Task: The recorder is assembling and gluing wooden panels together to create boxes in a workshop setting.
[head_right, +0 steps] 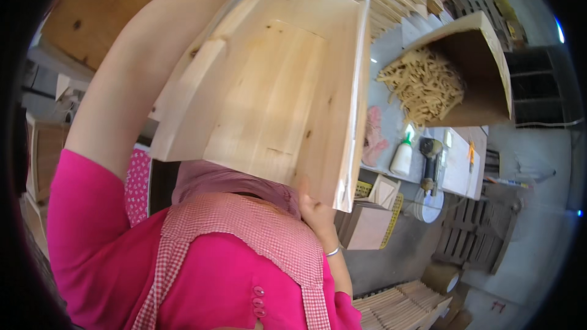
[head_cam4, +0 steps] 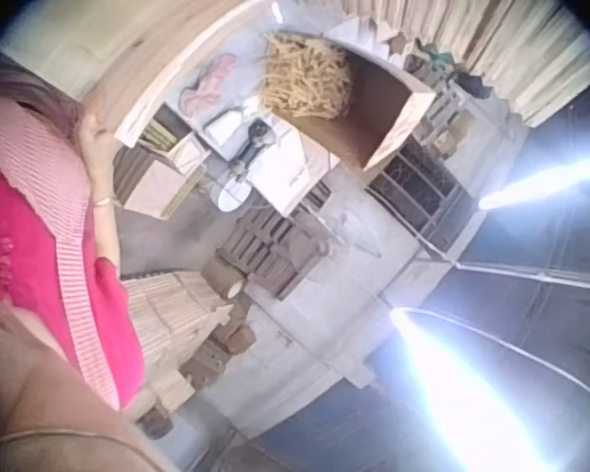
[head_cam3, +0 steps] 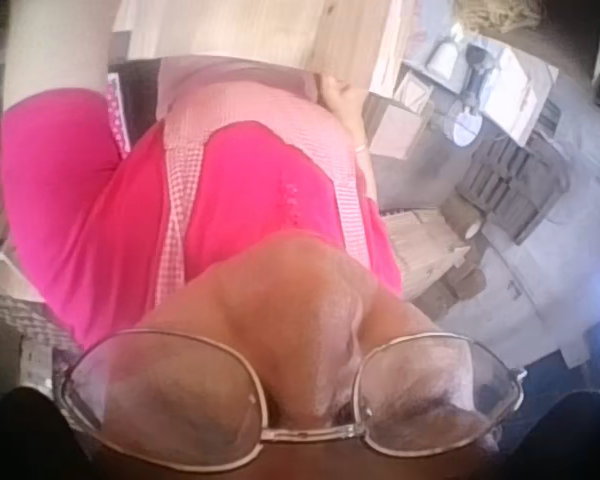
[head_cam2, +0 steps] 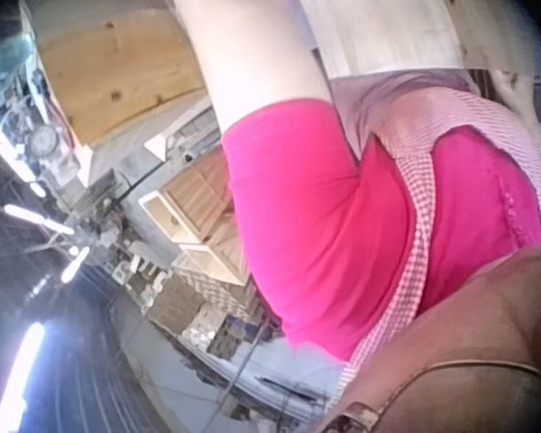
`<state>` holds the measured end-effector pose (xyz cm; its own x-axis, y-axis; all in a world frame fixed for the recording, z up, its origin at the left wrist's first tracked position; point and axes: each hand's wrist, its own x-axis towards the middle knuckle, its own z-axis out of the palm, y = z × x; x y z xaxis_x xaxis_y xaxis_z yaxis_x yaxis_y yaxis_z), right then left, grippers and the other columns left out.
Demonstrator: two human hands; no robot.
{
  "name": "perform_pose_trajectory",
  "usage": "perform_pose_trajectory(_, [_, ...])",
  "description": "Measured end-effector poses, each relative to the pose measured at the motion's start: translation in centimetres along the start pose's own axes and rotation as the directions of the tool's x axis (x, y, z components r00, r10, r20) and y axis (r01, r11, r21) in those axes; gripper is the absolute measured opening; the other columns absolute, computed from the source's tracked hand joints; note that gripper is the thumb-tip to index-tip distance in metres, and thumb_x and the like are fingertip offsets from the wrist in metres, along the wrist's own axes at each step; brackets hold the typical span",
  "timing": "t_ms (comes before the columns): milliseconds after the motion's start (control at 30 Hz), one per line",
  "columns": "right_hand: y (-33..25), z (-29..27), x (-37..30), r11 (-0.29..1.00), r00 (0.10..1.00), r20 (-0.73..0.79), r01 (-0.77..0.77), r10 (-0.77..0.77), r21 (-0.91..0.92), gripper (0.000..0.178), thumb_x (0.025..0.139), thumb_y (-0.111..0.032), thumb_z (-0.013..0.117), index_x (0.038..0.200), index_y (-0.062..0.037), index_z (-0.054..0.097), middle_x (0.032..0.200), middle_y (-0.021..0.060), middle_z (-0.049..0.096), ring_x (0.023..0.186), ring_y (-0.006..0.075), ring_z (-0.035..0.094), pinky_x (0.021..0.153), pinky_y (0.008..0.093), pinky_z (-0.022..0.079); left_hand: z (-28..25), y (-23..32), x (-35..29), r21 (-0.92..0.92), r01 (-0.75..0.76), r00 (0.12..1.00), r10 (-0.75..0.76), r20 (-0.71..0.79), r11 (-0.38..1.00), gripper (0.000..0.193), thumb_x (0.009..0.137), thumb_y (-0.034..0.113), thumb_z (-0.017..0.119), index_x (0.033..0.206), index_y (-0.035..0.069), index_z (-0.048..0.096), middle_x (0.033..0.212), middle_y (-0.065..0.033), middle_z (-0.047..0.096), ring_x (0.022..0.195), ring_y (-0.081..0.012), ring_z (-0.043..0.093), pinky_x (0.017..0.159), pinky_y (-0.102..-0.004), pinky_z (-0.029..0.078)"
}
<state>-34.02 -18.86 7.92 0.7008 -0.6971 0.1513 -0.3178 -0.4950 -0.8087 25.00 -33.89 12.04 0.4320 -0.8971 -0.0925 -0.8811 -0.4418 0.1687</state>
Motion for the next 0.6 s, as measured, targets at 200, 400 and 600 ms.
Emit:
perform_pose_trajectory(200, [-1.9, -1.8, -0.4, 0.957, 0.974, 0.113, -0.214, 0.195, 0.197, 0.045, 0.085, 0.0, 0.069, 0.127, 0.0069, 0.053, 0.12, 0.0166, 0.062, 0.111, 0.0234, 0.06, 0.095, 0.0346, 0.047, -2.6, 0.6, -20.0, -0.772, -0.229, 0.898, -0.177, -0.402, 0.593, 0.074, 0.091, 0.056, 0.064, 0.147, 0.01, 0.046, 0.131, -0.0133, 0.06, 0.109, -0.0257, 0.061, 0.087, -0.0469, 0.054])
perform_pose_trajectory(400, [5.2, -5.3, -3.0, 0.963, 0.974, -0.097, -0.182, 0.205, 0.199, 0.042, 0.102, -0.012, 0.052, 0.139, 0.0083, 0.045, 0.134, 0.019, 0.055, 0.12, 0.0241, 0.052, 0.105, 0.0357, 0.04, 10.1, -0.7, -45.4, -0.964, -0.072, 0.157, -0.951, -0.265, 0.257, 0.017, 0.093, 0.018, 0.069, 0.102, 0.003, 0.067, 0.093, -0.002, 0.065, 0.086, -0.0095, 0.058, 0.078, -0.025, 0.047])
perform_pose_trajectory(600, [10.5, -6.4, 1.4, 0.999, 0.977, -0.209, 0.053, -0.053, -0.005, 0.039, 0.104, -0.015, 0.048, 0.134, 0.0113, 0.049, 0.13, 0.0188, 0.059, 0.117, 0.0233, 0.055, 0.102, 0.0365, 0.043, 16.6, 2.2, -48.9, -0.55, -0.361, 0.465, -0.657, 0.594, -0.753, 0.065, 0.087, 0.037, 0.075, 0.135, 0.004, 0.046, 0.128, -0.0183, 0.048, 0.12, -0.0305, 0.048, 0.111, -0.0473, 0.034])
